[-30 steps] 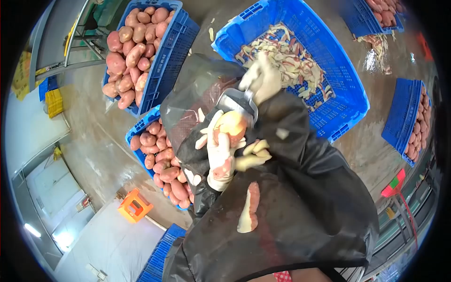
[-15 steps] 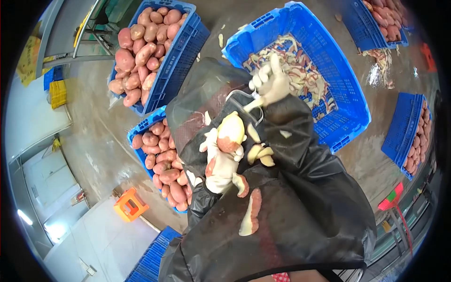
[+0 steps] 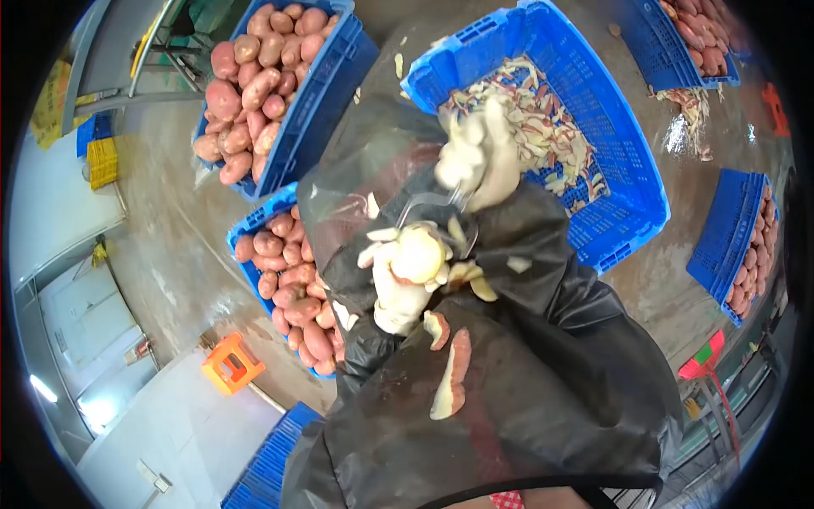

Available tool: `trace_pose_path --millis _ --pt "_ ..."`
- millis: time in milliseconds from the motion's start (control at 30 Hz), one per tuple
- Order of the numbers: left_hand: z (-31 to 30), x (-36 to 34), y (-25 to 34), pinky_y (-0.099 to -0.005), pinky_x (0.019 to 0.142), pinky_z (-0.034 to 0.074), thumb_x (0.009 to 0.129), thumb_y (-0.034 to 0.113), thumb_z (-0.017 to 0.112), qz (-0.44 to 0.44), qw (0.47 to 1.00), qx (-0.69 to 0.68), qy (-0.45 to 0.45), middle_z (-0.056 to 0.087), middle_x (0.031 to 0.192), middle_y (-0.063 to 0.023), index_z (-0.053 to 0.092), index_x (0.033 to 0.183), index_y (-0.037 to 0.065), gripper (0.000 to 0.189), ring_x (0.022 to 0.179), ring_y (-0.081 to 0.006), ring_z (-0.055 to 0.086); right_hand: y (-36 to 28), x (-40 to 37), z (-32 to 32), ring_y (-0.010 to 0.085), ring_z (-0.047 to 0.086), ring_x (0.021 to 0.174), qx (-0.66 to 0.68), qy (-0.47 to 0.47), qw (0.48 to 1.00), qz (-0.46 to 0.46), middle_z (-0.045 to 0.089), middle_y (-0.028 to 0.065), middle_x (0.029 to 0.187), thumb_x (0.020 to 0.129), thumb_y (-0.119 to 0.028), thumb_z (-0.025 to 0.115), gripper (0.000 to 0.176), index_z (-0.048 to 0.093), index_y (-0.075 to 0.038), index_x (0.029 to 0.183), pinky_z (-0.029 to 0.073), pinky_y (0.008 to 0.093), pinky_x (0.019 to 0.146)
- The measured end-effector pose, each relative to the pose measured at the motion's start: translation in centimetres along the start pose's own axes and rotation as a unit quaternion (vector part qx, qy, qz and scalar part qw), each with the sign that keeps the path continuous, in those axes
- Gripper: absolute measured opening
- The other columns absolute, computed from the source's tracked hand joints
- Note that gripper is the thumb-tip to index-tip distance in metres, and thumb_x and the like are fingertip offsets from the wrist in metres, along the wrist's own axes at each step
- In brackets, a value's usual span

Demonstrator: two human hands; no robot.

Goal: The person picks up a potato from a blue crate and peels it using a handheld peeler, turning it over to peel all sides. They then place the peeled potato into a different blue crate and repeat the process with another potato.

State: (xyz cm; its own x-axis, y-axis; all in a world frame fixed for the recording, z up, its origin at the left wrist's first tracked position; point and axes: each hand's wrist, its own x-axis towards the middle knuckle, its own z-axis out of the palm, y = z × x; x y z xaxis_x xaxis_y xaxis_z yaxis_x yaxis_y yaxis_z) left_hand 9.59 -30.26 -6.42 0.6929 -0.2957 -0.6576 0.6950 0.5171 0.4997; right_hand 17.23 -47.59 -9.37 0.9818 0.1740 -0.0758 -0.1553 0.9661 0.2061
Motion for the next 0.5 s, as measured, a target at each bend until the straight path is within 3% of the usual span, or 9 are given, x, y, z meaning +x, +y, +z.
trace_pose_path --millis 33,100,133,200,233,267,333,400,500 --pt "-1.2 0.1 -0.3 -0.0261 0.043 0.042 0.080 0.044 0.040 0.024 0.993 0.059 -0.101 0.059 0.077 -0.0183 0.052 0.106 -0.001 0.053 0.052 -0.0221 0.055 1.7 -0.6 1.5 0.0186 0.045 0.047 -0.175 0.074 0.982 -0.024 0.043 0.0010 0.050 0.091 -0.050 0.040 0.047 0.048 -0.012 0.064 0.038 0.0355 0.048" --pt "-2.1 0.2 -0.7 -0.0256 0.053 0.047 0.077 0.046 0.048 0.104 0.976 0.182 -0.056 0.060 0.087 -0.0161 0.049 0.112 -0.002 0.059 0.063 -0.0202 0.059 -0.3 1.0 -1.6 0.0191 0.046 0.048 -0.171 0.229 0.957 -0.052 0.043 0.0005 0.051 0.091 -0.047 0.043 0.045 0.048 -0.012 0.063 0.039 0.0363 0.049" --pt "-1.7 -0.4 -0.3 -0.0256 0.053 0.047 0.077 0.046 0.048 0.102 0.977 0.181 -0.056 0.060 0.087 -0.0161 0.049 0.112 -0.002 0.059 0.063 -0.0202 0.059 -2.3 1.2 -3.9 0.0198 0.047 0.049 -0.203 0.199 0.954 -0.092 0.042 0.0006 0.051 0.091 -0.045 0.045 0.044 0.047 -0.012 0.063 0.040 0.0366 0.050" --pt "-0.3 -0.7 0.8 -0.0305 0.088 0.043 0.074 0.030 0.062 0.147 0.934 0.292 -0.144 0.053 0.110 -0.0117 0.043 0.123 -0.001 0.061 0.103 -0.0201 0.052 -2.6 -0.7 -0.5 0.0208 0.043 0.048 -0.102 0.115 0.988 -0.014 0.039 0.0009 0.051 0.091 -0.045 0.046 0.045 0.043 -0.011 0.061 0.040 0.0378 0.051" --pt "-0.6 -1.0 0.8 -0.0328 0.089 0.042 0.067 0.021 0.072 0.096 0.943 0.303 -0.094 0.052 0.113 -0.0112 0.040 0.123 0.000 0.068 0.106 -0.0204 0.050 -1.0 -2.1 0.5 0.0211 0.043 0.048 -0.073 0.049 0.996 0.025 0.040 0.0007 0.051 0.091 -0.046 0.046 0.045 0.044 -0.011 0.061 0.040 0.0375 0.051" --pt "-0.1 -1.5 0.6 -0.0331 0.088 0.042 0.064 0.023 0.073 0.120 0.925 0.353 -0.076 0.052 0.111 -0.0108 0.043 0.120 0.000 0.068 0.103 -0.0205 0.050 0.1 -2.7 2.1 0.0214 0.044 0.049 -0.230 0.176 0.957 -0.026 0.043 -0.0002 0.052 0.091 -0.046 0.046 0.045 0.045 -0.012 0.062 0.039 0.0380 0.051" --pt "0.7 -0.9 0.1 -0.0334 0.088 0.042 0.061 0.025 0.075 0.153 0.902 0.397 -0.076 0.052 0.109 -0.0104 0.045 0.117 0.000 0.068 0.100 -0.0206 0.051 -3.2 -2.1 -3.0 0.0205 0.044 0.050 -0.182 0.221 0.957 -0.050 0.043 -0.0015 0.053 0.090 -0.047 0.046 0.043 0.046 -0.014 0.063 0.039 0.0379 0.050" --pt "0.3 -0.4 -0.6 -0.0335 0.088 0.042 0.058 0.019 0.079 0.315 0.808 0.482 -0.126 0.049 0.108 -0.0105 0.044 0.113 0.003 0.066 0.100 -0.0207 0.051 -4.1 -3.1 -1.5 0.0196 0.044 0.049 -0.187 0.265 0.941 -0.093 0.040 -0.0024 0.051 0.090 -0.047 0.046 0.042 0.046 -0.015 0.064 0.039 0.0369 0.049" --pt "-0.3 -1.0 -2.1 -0.0379 0.091 0.039 0.059 0.007 0.077 0.295 0.811 0.495 -0.103 0.045 0.110 -0.0131 0.042 0.109 0.006 0.061 0.105 -0.0254 0.047 -0.6 -4.9 0.8 0.0200 0.045 0.047 -0.203 0.183 0.961 -0.030 0.040 -0.0001 0.052 0.089 -0.045 0.049 0.040 0.045 -0.013 0.065 0.041 0.0363 0.049"
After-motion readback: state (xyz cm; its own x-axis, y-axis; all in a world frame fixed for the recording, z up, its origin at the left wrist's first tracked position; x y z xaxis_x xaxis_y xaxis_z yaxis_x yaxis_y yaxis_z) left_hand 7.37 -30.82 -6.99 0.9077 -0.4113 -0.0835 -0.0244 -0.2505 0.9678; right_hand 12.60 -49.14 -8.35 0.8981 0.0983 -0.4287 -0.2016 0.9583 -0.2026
